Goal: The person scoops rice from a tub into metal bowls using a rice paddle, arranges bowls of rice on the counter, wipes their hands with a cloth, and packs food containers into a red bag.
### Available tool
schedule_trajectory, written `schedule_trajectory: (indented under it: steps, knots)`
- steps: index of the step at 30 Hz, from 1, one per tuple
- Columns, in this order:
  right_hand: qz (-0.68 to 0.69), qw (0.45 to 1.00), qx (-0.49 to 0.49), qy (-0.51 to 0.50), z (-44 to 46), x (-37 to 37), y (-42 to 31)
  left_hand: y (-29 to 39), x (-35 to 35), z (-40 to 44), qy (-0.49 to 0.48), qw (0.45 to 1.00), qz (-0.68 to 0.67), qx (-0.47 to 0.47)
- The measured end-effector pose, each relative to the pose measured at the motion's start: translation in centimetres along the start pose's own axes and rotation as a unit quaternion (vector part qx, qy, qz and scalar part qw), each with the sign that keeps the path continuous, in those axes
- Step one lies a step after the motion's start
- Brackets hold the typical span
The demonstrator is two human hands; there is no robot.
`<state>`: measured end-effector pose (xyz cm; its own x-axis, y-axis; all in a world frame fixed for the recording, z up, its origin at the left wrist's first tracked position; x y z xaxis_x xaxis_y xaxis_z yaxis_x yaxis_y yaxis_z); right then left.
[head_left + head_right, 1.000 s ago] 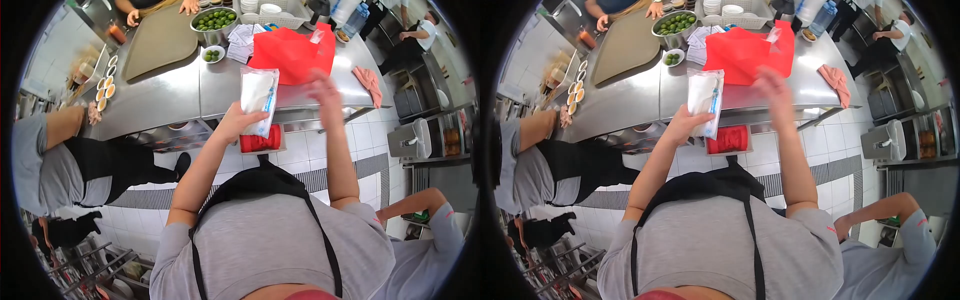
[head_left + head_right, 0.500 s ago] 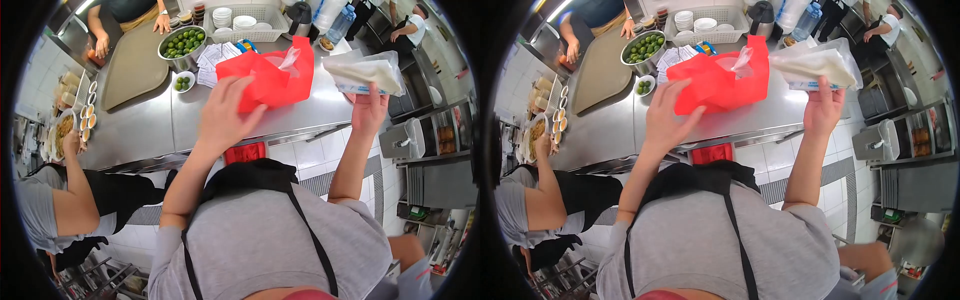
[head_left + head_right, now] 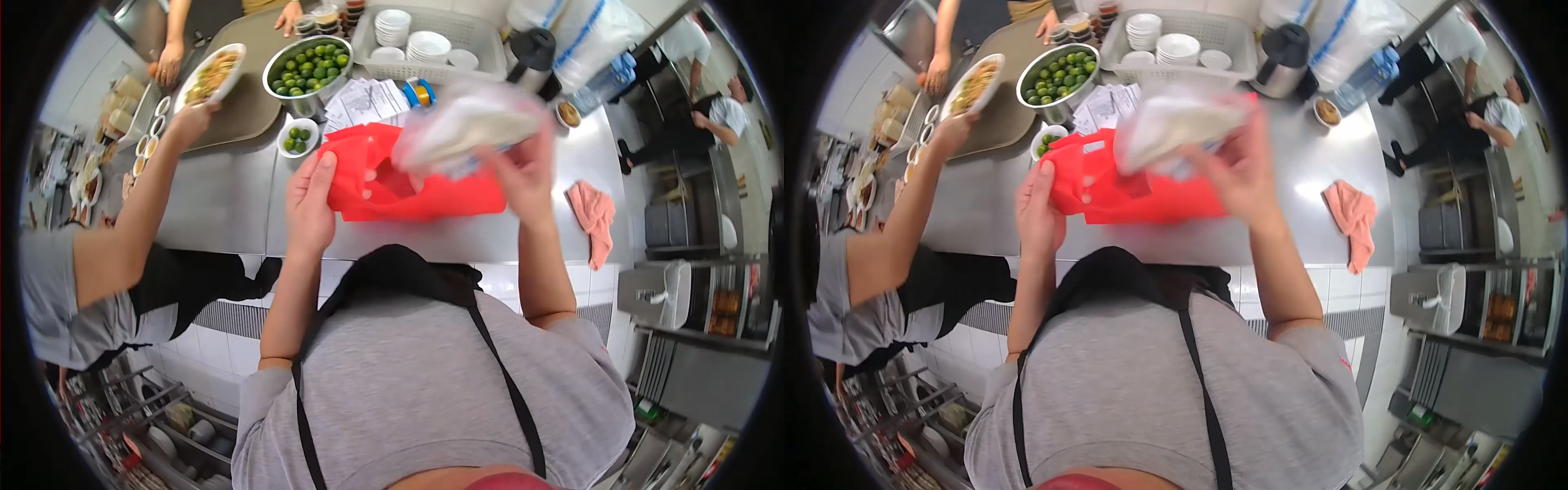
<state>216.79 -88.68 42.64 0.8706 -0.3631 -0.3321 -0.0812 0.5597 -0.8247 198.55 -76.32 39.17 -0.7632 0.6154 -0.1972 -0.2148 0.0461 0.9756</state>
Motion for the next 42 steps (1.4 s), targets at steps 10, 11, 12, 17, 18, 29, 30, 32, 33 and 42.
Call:
schedule_trajectory:
  steps: [10, 11, 12, 17, 18, 29, 30, 32, 33, 42]
  knots:
    - [-0.330, 0.748, -0.027, -0.575, -5.9, 1.6, 12.6, 1.3, -1.7, -0.7, 0.014, 0.937, 0.303, -0.173]
    - [-0.423, 0.689, -0.131, -0.574, -5.1, -0.3, 8.6, 1.2, -1.7, -1.0, 0.026, 0.938, 0.302, -0.167]
    - [-0.506, 0.616, -0.236, -0.556, -4.7, -0.9, 6.6, 1.2, -1.7, -1.0, 0.036, 0.940, 0.298, -0.159]
    - [-0.514, 0.622, -0.205, -0.554, -5.9, -0.3, 10.8, 2.0, -3.7, -0.8, -0.009, 0.922, 0.335, -0.195]
    - [-0.530, 0.588, -0.137, -0.596, -5.8, -0.9, 11.2, 2.1, -4.2, -0.7, -0.025, 0.911, 0.355, -0.209]
    - [-0.513, 0.745, 0.113, -0.411, 5.8, -2.1, -3.6, 0.7, -0.9, -2.3, 0.042, 0.935, 0.288, -0.204]
    - [-0.508, 0.773, 0.145, -0.351, 7.7, -2.9, -5.8, 0.4, -0.6, -2.6, 0.042, 0.939, 0.281, -0.196]
    - [-0.460, 0.801, 0.271, -0.270, 12.2, -4.2, -9.5, 0.0, -0.1, -3.2, 0.042, 0.943, 0.272, -0.187]
    - [-0.505, 0.755, 0.338, -0.246, 14.2, -5.7, -11.8, 0.2, 0.1, -3.4, 0.054, 0.934, 0.295, -0.195]
    - [-0.716, 0.568, 0.370, -0.169, 38.0, -16.8, -14.6, 0.4, 0.7, -5.2, 0.076, 0.947, 0.284, -0.128]
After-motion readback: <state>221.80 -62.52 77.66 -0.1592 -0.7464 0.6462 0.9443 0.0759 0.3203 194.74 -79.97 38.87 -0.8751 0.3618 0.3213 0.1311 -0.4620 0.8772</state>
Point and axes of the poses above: each hand's wrist, its own z-axis towards the middle knuckle, its own x-axis out of the back of the hand, y = z × x, the point moved 3 cm from there along z, towards the middle knuckle, and after that the axes turned 13 degrees about z, right-handed, at the moved point
